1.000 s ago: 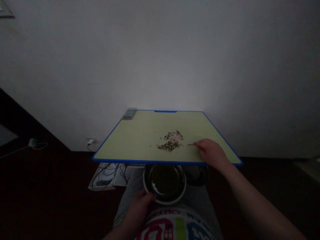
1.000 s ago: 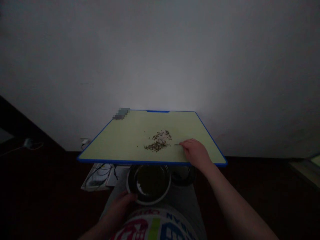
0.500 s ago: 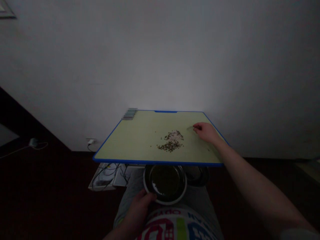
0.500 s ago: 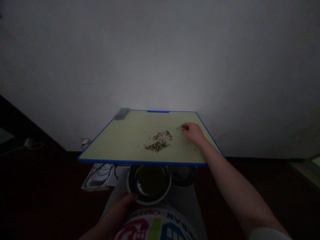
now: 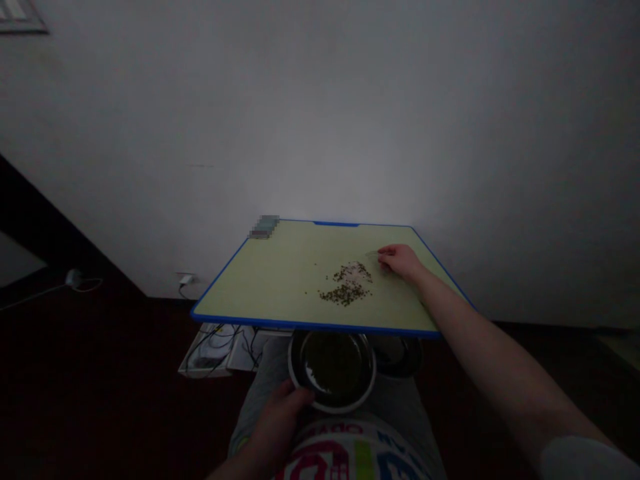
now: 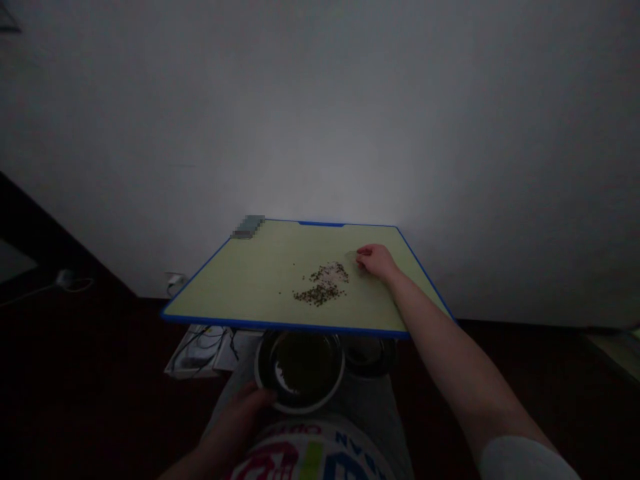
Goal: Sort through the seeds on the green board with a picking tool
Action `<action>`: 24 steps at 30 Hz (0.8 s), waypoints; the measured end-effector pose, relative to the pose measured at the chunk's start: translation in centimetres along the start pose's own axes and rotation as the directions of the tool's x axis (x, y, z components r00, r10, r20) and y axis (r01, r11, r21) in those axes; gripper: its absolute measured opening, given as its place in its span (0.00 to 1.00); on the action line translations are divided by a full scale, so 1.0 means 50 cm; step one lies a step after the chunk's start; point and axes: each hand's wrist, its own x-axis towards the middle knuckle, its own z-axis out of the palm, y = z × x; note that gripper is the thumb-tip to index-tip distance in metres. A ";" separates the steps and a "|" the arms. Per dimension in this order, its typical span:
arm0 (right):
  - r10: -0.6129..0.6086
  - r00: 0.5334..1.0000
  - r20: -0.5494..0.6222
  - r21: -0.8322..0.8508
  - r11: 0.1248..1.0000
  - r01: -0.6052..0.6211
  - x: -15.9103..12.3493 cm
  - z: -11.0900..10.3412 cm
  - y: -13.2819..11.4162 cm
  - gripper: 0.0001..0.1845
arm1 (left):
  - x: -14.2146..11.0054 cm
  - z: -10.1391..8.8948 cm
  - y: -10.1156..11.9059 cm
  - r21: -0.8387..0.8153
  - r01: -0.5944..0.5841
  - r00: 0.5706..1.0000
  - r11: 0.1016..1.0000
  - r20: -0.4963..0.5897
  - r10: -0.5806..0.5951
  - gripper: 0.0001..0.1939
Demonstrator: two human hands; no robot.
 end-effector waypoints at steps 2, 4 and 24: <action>-0.009 1.000 0.019 0.053 0.999 0.008 -0.016 -0.006 -0.009 0.13 | -0.001 -0.003 0.000 -0.006 -0.002 1.000 1.000 0.013 0.002 0.09; -0.033 0.999 0.035 0.095 0.995 0.029 -0.039 -0.015 -0.018 0.14 | -0.001 -0.006 0.000 -0.007 -0.015 1.000 1.000 0.026 0.016 0.09; -0.265 0.962 -0.062 0.191 0.943 0.272 -0.185 0.002 0.040 0.25 | -0.009 0.023 0.007 -0.028 -0.013 0.999 1.000 0.034 0.014 0.11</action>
